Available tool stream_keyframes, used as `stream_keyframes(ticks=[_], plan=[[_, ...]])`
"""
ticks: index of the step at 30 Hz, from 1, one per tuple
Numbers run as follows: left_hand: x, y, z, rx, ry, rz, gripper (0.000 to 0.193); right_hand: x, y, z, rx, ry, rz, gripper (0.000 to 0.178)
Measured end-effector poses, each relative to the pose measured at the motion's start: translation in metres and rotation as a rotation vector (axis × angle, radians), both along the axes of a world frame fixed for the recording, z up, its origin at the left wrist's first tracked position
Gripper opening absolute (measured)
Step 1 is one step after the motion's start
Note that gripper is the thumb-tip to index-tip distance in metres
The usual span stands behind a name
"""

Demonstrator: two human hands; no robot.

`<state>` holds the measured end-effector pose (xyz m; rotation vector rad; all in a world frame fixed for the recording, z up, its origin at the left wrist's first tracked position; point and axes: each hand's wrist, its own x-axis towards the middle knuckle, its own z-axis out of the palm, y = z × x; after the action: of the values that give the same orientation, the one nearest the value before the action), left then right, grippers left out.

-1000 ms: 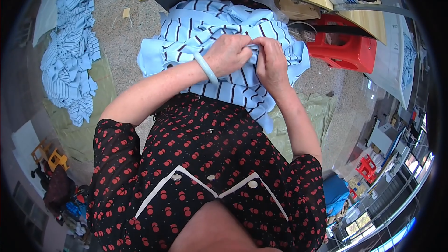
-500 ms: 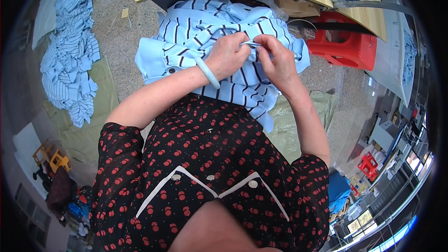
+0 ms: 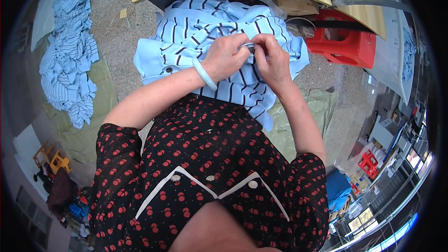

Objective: Inspecting and checking blue and white striped fabric garments in a sewing factory.

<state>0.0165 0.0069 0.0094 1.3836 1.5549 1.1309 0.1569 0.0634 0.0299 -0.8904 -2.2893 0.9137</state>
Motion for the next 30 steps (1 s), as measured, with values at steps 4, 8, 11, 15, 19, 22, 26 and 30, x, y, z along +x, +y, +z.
stream_keyframes(ticks=[4,8,11,15,19,22,26,30], plan=[[-0.002,0.002,-0.001,-0.057,-0.147,-0.068,0.015,0.004,0.005,0.002,-0.28,0.023,-0.053,0.014],[-0.021,0.012,-0.001,-0.263,-0.261,-0.261,0.019,0.005,0.011,-0.004,-0.475,0.074,-0.036,0.02],[-0.016,0.013,-0.002,-0.254,-0.306,-0.275,0.022,0.017,0.016,0.006,-0.495,0.145,-0.153,0.019],[-0.019,0.005,0.015,-0.203,-0.167,-0.265,0.018,0.071,0.056,-0.003,-0.092,-0.052,-0.582,0.023],[-0.015,0.001,0.018,-0.069,0.004,-0.284,0.012,0.088,0.038,-0.025,-0.094,-0.365,-0.58,0.044],[-0.016,0.002,0.029,0.031,0.082,-0.249,0.011,0.085,0.022,-0.036,-0.171,-0.499,-0.631,0.042],[-0.02,0.007,0.038,0.039,0.14,-0.164,0.011,0.114,0.022,-0.066,-0.52,-0.391,-0.729,0.034],[-0.018,0.009,0.034,0.049,0.129,-0.113,0.011,0.138,0.018,-0.072,-0.629,-0.424,-0.596,0.033]])
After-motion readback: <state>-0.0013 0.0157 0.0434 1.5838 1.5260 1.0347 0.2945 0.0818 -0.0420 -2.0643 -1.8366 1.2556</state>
